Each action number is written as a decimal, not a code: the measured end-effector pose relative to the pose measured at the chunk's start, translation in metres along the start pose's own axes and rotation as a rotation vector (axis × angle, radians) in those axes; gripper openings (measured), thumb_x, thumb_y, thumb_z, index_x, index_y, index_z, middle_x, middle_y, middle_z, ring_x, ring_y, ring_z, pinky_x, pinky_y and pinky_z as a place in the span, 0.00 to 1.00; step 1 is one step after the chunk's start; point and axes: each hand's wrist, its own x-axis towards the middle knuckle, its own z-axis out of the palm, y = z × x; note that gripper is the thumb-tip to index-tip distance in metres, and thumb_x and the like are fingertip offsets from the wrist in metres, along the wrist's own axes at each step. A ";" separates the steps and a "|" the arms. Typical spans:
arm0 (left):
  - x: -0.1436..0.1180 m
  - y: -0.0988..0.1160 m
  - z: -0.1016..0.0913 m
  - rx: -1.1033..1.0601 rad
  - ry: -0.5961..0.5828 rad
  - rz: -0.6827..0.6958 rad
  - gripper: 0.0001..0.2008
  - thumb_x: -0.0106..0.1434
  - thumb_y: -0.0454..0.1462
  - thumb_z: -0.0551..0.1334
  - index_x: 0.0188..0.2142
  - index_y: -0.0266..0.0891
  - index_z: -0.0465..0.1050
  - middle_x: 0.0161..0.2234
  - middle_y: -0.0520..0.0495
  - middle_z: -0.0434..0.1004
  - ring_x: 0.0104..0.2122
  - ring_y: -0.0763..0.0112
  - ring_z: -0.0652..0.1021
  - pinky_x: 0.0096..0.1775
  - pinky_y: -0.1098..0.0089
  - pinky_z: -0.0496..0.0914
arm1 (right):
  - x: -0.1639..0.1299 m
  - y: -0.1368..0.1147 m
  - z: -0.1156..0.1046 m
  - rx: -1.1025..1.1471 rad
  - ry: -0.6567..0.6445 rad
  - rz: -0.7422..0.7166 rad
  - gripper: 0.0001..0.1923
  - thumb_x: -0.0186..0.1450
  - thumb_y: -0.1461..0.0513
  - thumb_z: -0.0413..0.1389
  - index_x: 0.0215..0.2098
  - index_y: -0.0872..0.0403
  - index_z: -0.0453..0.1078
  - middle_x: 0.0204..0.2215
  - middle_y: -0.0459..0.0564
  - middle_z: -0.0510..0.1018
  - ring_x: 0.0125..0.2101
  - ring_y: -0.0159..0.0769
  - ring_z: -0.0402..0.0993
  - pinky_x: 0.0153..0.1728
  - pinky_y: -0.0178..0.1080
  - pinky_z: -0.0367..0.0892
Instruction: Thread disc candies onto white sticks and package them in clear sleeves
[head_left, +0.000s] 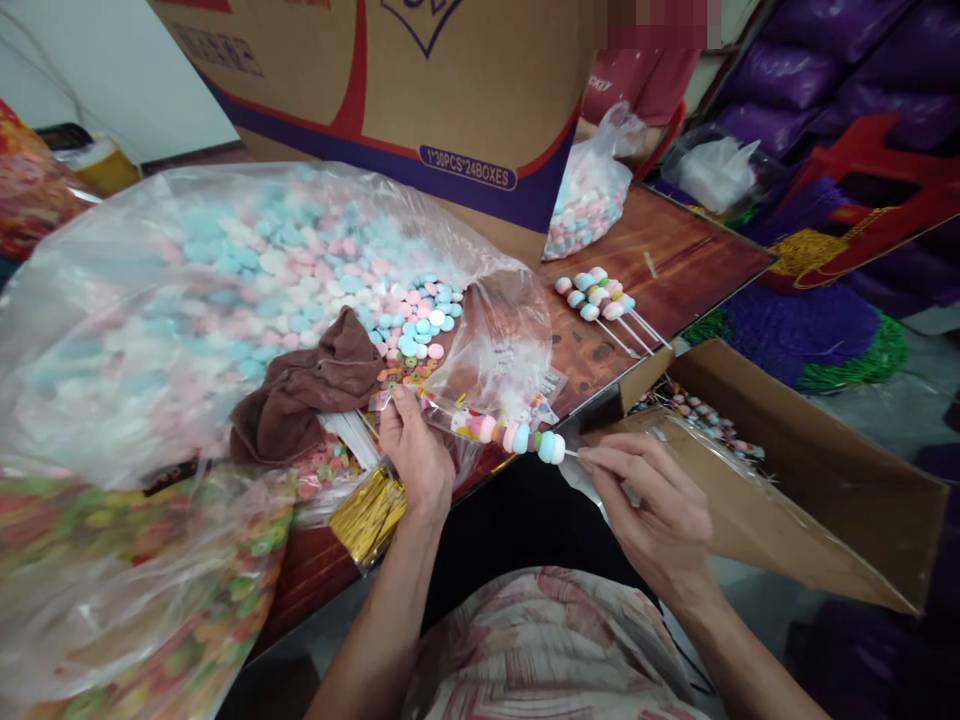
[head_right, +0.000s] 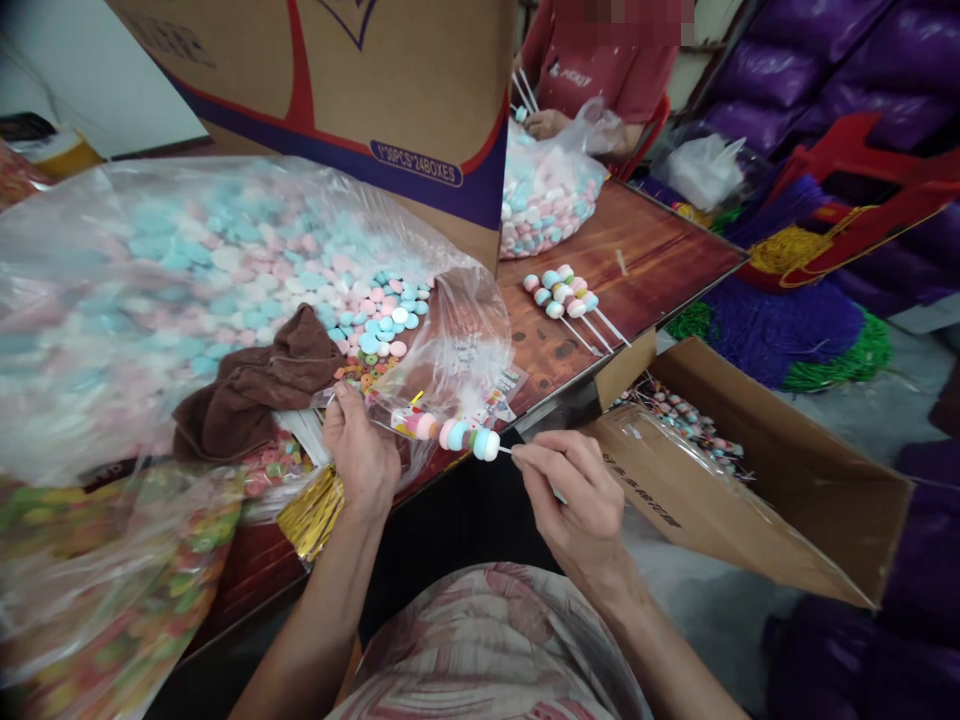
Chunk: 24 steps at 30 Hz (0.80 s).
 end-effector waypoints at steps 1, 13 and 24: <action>0.001 0.000 0.000 -0.019 -0.012 0.015 0.19 0.59 0.53 0.68 0.36 0.39 0.75 0.39 0.48 0.81 0.42 0.68 0.80 0.49 0.66 0.73 | 0.000 0.000 0.001 0.022 -0.004 0.029 0.10 0.66 0.70 0.60 0.38 0.49 0.77 0.34 0.49 0.77 0.33 0.35 0.75 0.33 0.39 0.69; -0.003 -0.003 -0.001 -0.049 -0.065 0.074 0.20 0.58 0.53 0.69 0.32 0.40 0.71 0.31 0.53 0.75 0.36 0.72 0.78 0.46 0.67 0.73 | -0.003 -0.001 0.013 0.266 -0.097 0.353 0.06 0.67 0.66 0.59 0.33 0.52 0.77 0.26 0.44 0.71 0.26 0.30 0.67 0.25 0.34 0.61; -0.013 0.003 0.002 -0.021 -0.077 -0.010 0.19 0.61 0.54 0.66 0.34 0.40 0.72 0.28 0.53 0.78 0.32 0.71 0.80 0.42 0.70 0.74 | -0.004 -0.003 0.019 0.224 -0.126 0.214 0.07 0.70 0.68 0.55 0.35 0.54 0.74 0.27 0.45 0.70 0.27 0.31 0.66 0.28 0.36 0.61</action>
